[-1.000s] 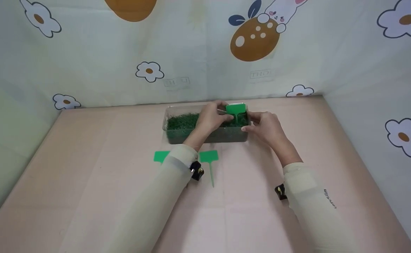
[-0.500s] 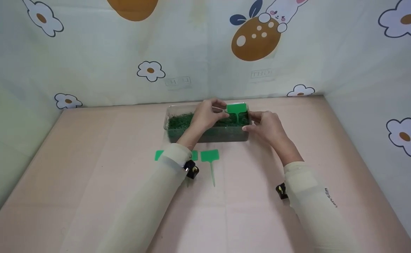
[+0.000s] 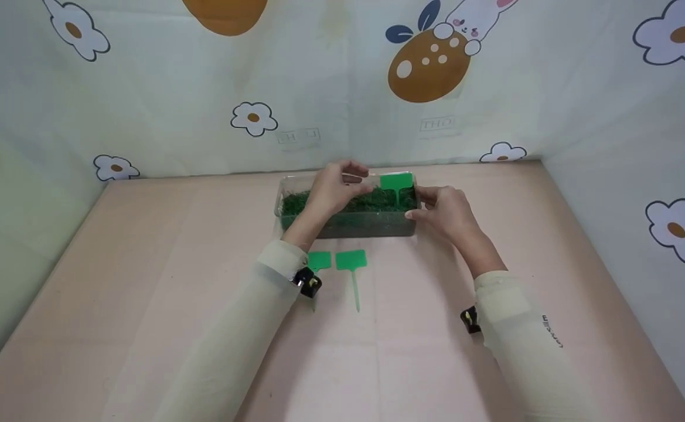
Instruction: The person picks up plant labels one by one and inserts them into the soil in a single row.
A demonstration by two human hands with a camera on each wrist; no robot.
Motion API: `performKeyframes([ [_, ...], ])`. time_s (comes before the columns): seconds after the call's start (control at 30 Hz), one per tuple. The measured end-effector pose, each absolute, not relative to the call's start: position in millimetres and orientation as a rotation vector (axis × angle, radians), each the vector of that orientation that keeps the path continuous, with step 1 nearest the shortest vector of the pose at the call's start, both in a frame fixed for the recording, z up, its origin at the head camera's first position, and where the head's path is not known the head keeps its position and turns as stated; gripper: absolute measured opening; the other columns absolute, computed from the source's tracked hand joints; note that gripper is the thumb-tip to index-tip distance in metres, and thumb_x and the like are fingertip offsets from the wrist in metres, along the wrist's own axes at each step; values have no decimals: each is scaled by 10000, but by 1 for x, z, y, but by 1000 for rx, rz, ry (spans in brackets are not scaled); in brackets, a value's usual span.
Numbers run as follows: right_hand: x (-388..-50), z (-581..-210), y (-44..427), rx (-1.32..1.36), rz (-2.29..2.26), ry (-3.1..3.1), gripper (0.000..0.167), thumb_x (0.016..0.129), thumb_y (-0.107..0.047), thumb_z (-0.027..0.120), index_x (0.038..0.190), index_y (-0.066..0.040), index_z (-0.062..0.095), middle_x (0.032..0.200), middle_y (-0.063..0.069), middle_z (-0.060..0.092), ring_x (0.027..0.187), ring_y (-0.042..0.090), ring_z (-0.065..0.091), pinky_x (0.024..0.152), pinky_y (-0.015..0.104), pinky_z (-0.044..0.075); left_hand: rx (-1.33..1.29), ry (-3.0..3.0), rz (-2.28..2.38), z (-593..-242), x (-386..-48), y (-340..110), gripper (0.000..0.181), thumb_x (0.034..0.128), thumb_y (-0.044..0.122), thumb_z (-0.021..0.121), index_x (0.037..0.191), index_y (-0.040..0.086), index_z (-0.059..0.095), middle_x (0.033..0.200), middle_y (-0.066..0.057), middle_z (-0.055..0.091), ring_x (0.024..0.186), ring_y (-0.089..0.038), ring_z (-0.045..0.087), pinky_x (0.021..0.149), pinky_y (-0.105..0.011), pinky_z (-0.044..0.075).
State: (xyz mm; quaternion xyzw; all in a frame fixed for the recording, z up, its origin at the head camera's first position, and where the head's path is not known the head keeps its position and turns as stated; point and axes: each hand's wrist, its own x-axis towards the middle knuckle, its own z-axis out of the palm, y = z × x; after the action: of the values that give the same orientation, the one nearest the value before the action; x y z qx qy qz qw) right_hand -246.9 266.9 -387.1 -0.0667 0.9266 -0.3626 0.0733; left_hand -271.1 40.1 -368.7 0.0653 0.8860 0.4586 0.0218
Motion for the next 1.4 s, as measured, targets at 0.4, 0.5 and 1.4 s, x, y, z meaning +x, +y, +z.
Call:
performKeyframes([
  [0.4, -246, -388, 267, -220, -1083, 2802, 646, 910, -212, 745, 1448, 20, 474, 1475, 216, 487, 1348, 350, 518, 1048, 426, 460, 238, 2740, 1483, -358, -266, 18, 297, 897, 255, 760, 1173, 198, 664, 1229, 17, 678, 1171, -146, 638, 935, -307, 540],
  [0.5, -246, -388, 267, -225, -1074, 2812, 648, 909, -217, 746, 1447, 21, 474, 1472, 219, 488, 1345, 356, 520, 1045, 434, 462, 249, 2740, 1486, -353, -264, 13, 320, 889, 262, 770, 1180, 187, 660, 1241, -3, 676, 1179, -151, 634, 956, -314, 534],
  [1.4, -247, -388, 268, -230, -1101, 2785, 660, 909, -222, 747, 1455, 19, 465, 1484, 217, 479, 1357, 353, 509, 1041, 410, 463, 290, 2797, 1430, -338, -227, -24, 375, 878, 318, 775, 1195, 157, 657, 1189, -9, 709, 1102, -143, 694, 985, -316, 527],
])
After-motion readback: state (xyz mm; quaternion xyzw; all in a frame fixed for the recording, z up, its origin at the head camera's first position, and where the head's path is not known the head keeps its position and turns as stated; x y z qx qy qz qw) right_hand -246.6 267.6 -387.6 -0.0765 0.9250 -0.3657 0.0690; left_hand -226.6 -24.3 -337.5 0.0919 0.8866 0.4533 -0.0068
